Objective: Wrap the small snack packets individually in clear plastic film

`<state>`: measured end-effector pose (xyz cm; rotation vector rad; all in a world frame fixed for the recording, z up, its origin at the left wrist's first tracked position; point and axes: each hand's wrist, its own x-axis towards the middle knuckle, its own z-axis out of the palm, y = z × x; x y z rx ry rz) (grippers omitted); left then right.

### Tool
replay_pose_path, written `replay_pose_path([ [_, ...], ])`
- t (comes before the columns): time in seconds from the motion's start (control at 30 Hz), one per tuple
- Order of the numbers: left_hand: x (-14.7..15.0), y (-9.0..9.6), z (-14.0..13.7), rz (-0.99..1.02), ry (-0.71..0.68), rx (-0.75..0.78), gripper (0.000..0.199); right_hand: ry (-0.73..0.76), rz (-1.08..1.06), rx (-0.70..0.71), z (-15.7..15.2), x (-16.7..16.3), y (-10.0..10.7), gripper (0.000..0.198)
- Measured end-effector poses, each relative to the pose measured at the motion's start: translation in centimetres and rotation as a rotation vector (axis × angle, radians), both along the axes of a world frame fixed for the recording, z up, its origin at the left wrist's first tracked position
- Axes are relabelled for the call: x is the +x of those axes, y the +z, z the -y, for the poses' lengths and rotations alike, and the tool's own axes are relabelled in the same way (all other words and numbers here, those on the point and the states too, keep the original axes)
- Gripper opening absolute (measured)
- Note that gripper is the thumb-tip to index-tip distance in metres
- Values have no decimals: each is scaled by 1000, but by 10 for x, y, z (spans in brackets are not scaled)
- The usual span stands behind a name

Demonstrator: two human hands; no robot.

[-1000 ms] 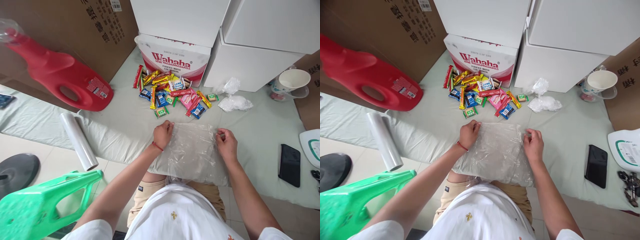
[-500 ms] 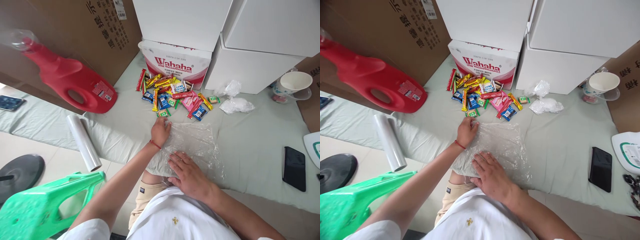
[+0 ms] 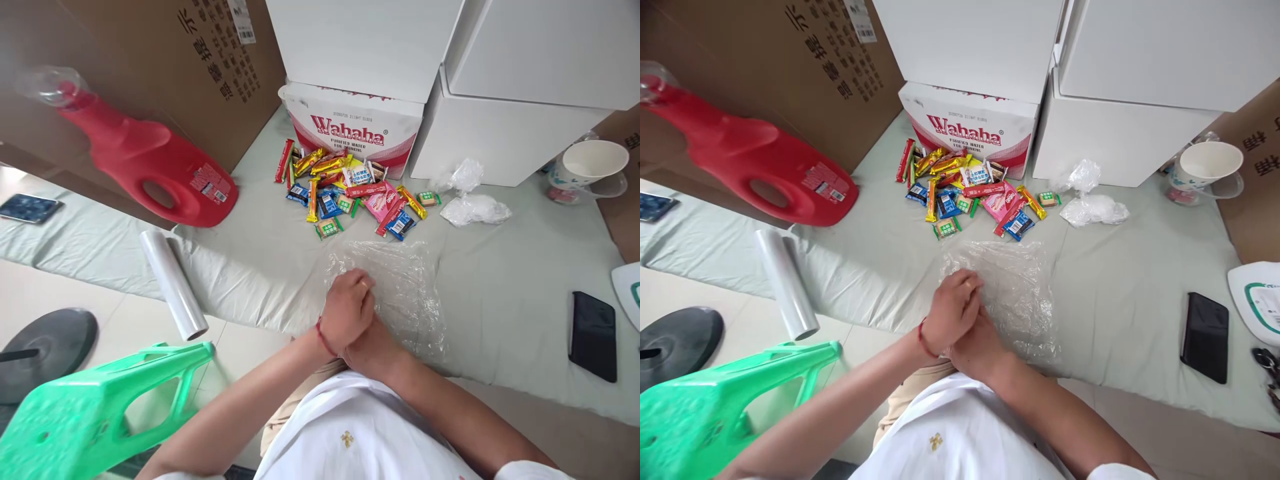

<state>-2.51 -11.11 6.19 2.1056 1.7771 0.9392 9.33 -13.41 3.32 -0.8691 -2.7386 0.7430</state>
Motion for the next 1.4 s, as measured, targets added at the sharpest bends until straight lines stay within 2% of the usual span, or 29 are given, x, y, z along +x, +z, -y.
replay_pose_path([
  [0.13,-7,-37,-33,-184,234,-189,38,49,46,-79,9,3,10,54],
  [0.2,-14,-46,-39,-235,253,-226,45,125,-15,-117,10,13,19,54],
  [0.27,-18,-49,-38,-277,222,-232,50,131,-104,-139,4,27,26,49],
  [0.37,-19,-50,-31,-320,183,-225,54,-92,-158,-12,-23,55,24,50],
  [0.47,-22,-50,-31,-342,204,-228,55,-338,-24,158,-57,87,6,57],
  [0.53,-29,-51,-33,-347,240,-235,57,-458,105,206,-75,110,-11,58],
  [0.63,-43,-53,-34,-350,262,-257,60,-570,210,247,-93,144,-27,56],
  [0.73,-51,-54,-33,-368,253,-276,62,-638,150,299,-112,162,-23,53],
  [0.83,-51,-54,-33,-381,262,-298,63,-599,62,329,-144,152,-5,46],
  [0.9,-50,-53,-34,-381,262,-309,62,-466,70,340,-171,132,6,46],
  [1.03,-50,-51,-35,-364,250,-300,62,-152,253,366,-222,88,18,58],
  [1.13,-50,-51,-35,-346,253,-290,62,-36,394,394,-244,72,24,50],
  [1.27,-51,-51,-34,-327,251,-287,62,-102,394,352,-250,61,43,39],
  [1.33,-51,-52,-34,-317,249,-283,61,-173,291,247,-246,42,56,37],
  [1.4,-51,-52,-34,-311,250,-277,61,-262,168,127,-242,10,64,38],
])
